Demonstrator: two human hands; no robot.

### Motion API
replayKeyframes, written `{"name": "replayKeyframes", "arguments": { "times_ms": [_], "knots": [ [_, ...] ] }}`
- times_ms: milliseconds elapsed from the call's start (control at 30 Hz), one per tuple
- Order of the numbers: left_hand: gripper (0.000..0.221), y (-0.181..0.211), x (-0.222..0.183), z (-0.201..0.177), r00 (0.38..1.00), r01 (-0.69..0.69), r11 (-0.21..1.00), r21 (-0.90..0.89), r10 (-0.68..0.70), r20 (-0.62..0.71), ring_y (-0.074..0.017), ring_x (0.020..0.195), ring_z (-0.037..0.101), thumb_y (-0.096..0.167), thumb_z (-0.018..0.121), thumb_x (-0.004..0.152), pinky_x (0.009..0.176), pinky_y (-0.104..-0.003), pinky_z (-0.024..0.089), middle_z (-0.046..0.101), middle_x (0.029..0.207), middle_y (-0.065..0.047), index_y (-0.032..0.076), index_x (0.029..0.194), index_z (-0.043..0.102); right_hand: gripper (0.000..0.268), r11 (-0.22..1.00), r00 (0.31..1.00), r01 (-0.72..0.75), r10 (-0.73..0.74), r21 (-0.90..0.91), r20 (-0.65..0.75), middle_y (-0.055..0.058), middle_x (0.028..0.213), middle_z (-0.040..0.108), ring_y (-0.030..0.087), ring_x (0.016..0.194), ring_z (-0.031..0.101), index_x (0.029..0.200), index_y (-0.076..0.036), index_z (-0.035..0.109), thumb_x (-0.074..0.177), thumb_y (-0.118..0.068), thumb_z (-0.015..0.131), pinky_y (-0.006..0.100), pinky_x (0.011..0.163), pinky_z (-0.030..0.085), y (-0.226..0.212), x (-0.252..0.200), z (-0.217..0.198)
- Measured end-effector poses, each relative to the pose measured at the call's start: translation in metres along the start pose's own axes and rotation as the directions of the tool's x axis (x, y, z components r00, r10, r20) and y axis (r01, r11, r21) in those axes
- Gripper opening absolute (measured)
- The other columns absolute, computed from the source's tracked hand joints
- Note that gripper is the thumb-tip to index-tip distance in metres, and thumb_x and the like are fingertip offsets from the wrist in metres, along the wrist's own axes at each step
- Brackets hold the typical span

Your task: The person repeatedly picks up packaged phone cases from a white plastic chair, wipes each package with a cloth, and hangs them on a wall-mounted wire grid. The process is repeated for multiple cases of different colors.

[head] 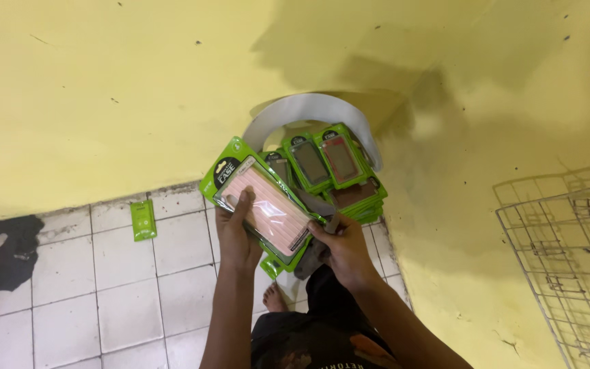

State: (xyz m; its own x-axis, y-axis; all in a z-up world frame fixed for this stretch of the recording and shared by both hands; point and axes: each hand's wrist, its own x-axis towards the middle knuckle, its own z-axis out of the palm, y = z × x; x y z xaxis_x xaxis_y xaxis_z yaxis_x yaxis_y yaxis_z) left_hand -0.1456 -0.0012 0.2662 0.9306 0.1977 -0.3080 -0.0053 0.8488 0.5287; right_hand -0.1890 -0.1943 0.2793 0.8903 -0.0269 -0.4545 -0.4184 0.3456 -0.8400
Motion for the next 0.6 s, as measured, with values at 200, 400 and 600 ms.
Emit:
{"name": "replayKeyframes", "arguments": {
  "times_ms": [200, 400, 600],
  "knots": [
    [0.027, -0.038, 0.038, -0.026, 0.997, -0.076, 0.993, 0.094, 0.075, 0.008, -0.0225, 0.109, 0.066, -0.007, 0.062, 0.104, 0.095, -0.037, 0.056, 0.067, 0.12, -0.013, 0.001, 0.129, 0.058, 0.03, 0.959, 0.996, -0.088, 0.086, -0.27, -0.019, 0.009, 0.095, 0.072, 0.017, 0.08, 0.066, 0.114, 0.002, 0.07, 0.094, -0.019, 0.074, 0.032, 0.069, 0.053, 0.007, 0.067, -0.072],
    [0.026, -0.082, 0.078, -0.042, 0.963, 0.161, 0.987, 0.023, -0.152, -0.221, -0.0255, 0.108, 0.066, 0.004, 0.054, 0.099, 0.095, -0.042, 0.056, 0.066, 0.118, -0.013, 0.001, 0.125, 0.058, 0.035, 0.954, 0.961, -0.272, 0.276, -0.126, 0.015, 0.007, 0.116, 0.072, 0.017, 0.104, 0.069, 0.126, -0.005, 0.064, 0.096, -0.023, 0.063, 0.034, 0.089, 0.054, 0.008, 0.189, -0.149],
    [0.026, -0.152, 0.096, -0.047, 0.863, 0.25, 0.965, 0.077, -0.186, -0.471, -0.0281, 0.101, 0.068, 0.002, 0.057, 0.095, 0.093, -0.042, 0.057, 0.068, 0.111, -0.016, -0.001, 0.12, 0.059, 0.032, 0.85, 0.935, -0.239, 0.332, -0.469, 0.124, 0.012, 0.113, 0.071, 0.021, 0.1, 0.07, 0.124, 0.0, 0.063, 0.093, -0.006, 0.065, 0.034, 0.087, 0.056, 0.067, 0.312, -0.167]
  ]
}}
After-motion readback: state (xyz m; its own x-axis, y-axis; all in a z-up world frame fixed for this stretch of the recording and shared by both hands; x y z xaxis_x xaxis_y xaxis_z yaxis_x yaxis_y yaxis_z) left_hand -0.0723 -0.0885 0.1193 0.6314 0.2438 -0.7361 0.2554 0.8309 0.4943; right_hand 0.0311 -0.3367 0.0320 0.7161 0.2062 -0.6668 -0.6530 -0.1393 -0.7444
